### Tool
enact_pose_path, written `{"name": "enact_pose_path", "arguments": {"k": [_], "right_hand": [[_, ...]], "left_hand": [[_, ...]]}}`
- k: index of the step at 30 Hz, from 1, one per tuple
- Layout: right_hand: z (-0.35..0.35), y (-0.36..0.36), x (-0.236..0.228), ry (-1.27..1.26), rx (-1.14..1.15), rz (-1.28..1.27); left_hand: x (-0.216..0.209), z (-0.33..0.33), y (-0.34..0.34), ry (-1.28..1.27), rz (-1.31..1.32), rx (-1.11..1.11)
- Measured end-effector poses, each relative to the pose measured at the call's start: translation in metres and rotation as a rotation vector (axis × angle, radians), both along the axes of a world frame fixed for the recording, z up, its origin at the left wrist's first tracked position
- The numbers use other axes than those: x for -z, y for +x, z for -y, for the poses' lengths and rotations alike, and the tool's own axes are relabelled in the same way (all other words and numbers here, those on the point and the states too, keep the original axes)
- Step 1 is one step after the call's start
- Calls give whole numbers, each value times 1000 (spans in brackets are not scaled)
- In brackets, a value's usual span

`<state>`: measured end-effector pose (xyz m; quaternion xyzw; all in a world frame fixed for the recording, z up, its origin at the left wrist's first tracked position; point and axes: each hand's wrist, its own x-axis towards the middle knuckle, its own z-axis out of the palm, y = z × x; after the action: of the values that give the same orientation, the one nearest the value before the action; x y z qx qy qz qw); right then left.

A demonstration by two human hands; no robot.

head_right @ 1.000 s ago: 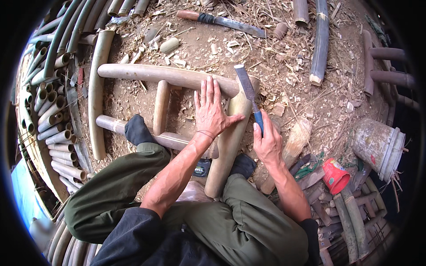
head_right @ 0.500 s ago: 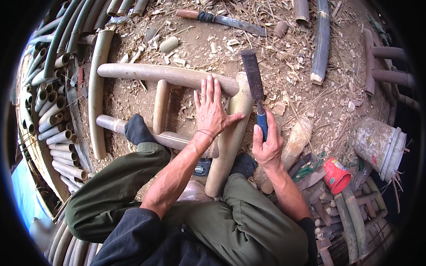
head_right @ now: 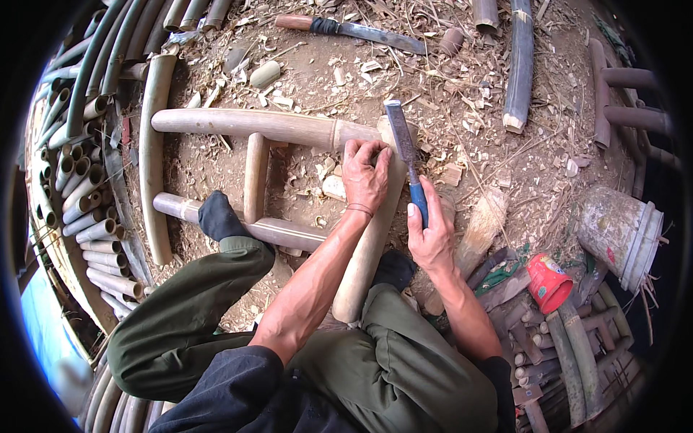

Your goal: The person is assembling a bamboo structure, likely a chair or stool, by fitting bamboo poles into pre-drilled holes. They use a tape measure to check dimensions and a chisel to smooth the edges of the bamboo joints. The person works on the ground, surrounded by stacks of bamboo poles.

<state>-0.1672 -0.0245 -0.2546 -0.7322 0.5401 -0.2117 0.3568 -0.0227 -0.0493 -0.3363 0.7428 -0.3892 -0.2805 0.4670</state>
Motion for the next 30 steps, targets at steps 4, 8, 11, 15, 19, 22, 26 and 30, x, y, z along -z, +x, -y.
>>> {"name": "enact_pose_path", "arguments": {"k": [4,8,11,15,19,22,26,30], "right_hand": [[6,6,-4,-78,-89,-51],[6,14,-10,-54,-91,-90],[15,12,-13,135,-122,-213],[9,12,-3,-189,-73,-45],[11,7,-3,-10,-142,-204],[8,9,2,-307,-64,-41],[5,2,11,53,-118,-218],[6,9,1,-161,-44,-32]], "left_hand": [[4,0,2,-75,66,14],[11,-4,0,-123,49,-11],[9,-3,-2,-132,40,-10],[15,-4,-3,-168,14,-37],[16,-3,-2,-146,29,-44],[15,-2,-4,-158,24,-56],[12,-7,-5,-118,-4,-40],[15,-16,-3,-119,13,-31]]}}
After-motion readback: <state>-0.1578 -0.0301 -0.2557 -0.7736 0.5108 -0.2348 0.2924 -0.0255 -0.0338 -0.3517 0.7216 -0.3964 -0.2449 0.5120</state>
